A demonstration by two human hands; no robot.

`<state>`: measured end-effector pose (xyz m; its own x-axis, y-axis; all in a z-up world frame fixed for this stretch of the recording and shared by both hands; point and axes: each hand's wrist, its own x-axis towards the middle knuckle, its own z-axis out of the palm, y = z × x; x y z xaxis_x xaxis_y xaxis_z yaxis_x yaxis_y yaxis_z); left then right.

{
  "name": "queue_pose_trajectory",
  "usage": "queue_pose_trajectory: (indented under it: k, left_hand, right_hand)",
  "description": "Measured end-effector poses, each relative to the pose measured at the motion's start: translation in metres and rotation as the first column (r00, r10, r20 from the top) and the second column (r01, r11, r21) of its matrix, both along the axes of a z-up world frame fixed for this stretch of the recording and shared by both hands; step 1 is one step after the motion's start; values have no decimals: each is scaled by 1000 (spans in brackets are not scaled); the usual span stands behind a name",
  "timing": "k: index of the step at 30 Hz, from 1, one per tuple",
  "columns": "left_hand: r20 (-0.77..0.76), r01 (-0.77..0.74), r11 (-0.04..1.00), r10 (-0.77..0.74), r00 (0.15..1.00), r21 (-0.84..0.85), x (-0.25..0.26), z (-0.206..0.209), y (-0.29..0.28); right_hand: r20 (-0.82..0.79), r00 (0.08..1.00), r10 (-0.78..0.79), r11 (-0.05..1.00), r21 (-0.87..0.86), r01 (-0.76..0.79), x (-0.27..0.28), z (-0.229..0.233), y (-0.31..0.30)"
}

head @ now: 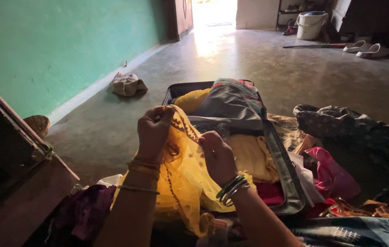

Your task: The person packs clothes into an open suitcase on the floor. They place a dark garment into a clear plastic bag, seal it, and press it down inside the suitcase. Then, they fold a yellow sheer fabric and place it on top of the packed items.

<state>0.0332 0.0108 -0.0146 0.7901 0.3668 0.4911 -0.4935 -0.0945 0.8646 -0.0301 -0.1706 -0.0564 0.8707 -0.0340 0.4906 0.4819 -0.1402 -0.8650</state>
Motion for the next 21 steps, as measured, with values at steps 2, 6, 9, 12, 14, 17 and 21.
queue_pose_trajectory:
  k: [2, 6, 9, 12, 14, 17, 21]
  left_hand:
    - [22, -82, 996, 81, 996, 25, 2, -1, -3]
    - [56, -197, 979, 194, 979, 58, -3, 1, -8]
    - [34, -162, 987, 162, 986, -4, -8, 4, -13]
    - [16, -122, 992, 122, 992, -41, -13, 7, -19]
    - [18, -111, 993, 111, 994, -33, -15, 11, -23]
    - [24, -127, 992, 127, 992, 10, -20, 13, -28]
    - [19, -108, 994, 108, 994, -7, -23, 14, -32]
  right_hand:
    - [99, 989, -107, 985, -123, 118, -6, 2, 2]
    - [392, 910, -135, 964, -159, 212, -14, -3, 2]
    - [327, 917, -229, 947, -143, 288, -18, -8, 7]
    - [478, 838, -263, 900, -190, 391, -23, -9, 14]
    - [429, 861, -273, 889, -229, 396, -24, -6, 15]
    - [353, 863, -361, 819, -323, 474, -25, 0, 11]
    - [339, 837, -429, 777, -334, 533, -26, 1, 6]
